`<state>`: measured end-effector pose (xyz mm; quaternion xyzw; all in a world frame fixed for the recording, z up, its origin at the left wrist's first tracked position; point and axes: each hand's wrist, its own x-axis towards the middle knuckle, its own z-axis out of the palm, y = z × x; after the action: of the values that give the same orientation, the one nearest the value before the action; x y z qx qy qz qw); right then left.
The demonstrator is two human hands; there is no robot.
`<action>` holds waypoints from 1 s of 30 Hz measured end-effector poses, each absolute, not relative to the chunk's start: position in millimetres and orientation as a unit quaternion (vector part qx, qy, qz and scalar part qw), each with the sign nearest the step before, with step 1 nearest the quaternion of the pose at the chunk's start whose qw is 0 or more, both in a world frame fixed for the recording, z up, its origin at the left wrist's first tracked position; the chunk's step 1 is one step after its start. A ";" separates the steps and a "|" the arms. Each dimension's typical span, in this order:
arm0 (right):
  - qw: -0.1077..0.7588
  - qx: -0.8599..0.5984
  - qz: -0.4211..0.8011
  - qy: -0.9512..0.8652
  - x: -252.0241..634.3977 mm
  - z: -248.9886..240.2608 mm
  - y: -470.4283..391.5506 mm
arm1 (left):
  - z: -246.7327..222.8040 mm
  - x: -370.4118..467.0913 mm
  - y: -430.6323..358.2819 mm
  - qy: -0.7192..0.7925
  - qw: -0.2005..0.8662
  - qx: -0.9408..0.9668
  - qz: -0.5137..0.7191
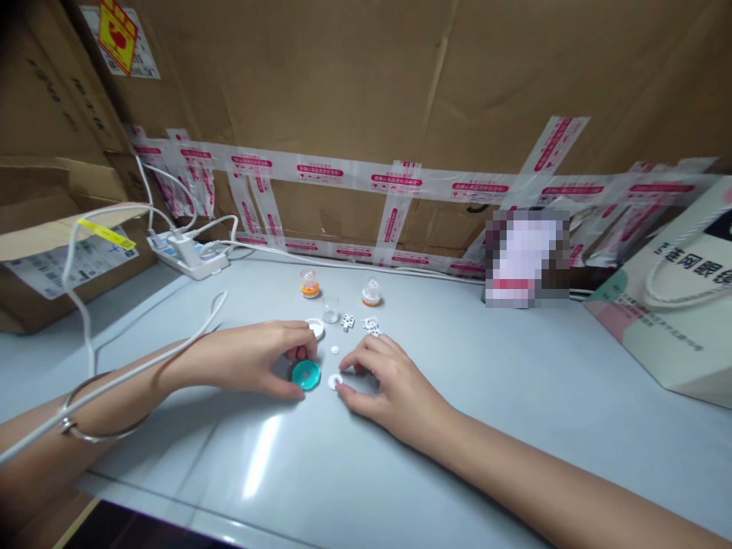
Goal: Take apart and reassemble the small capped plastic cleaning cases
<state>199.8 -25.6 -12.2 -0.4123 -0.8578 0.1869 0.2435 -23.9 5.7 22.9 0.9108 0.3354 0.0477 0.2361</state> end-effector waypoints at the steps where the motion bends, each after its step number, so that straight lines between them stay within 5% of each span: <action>1: 0.242 -0.414 0.185 -0.858 198.7 -13.2 -27.0 | 22.9 -24.1 5.5 0.336 0.235 0.911 0.048; 30: 0.316 -0.483 0.263 -0.773 205.1 -16.6 -24.4 | 11.6 -8.3 0.2 0.270 0.241 0.917 0.168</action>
<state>205.1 -24.4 -16.6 -0.4830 -0.7729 0.2630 0.3165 -8.3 0.2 11.6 0.9169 0.2702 0.1683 0.2407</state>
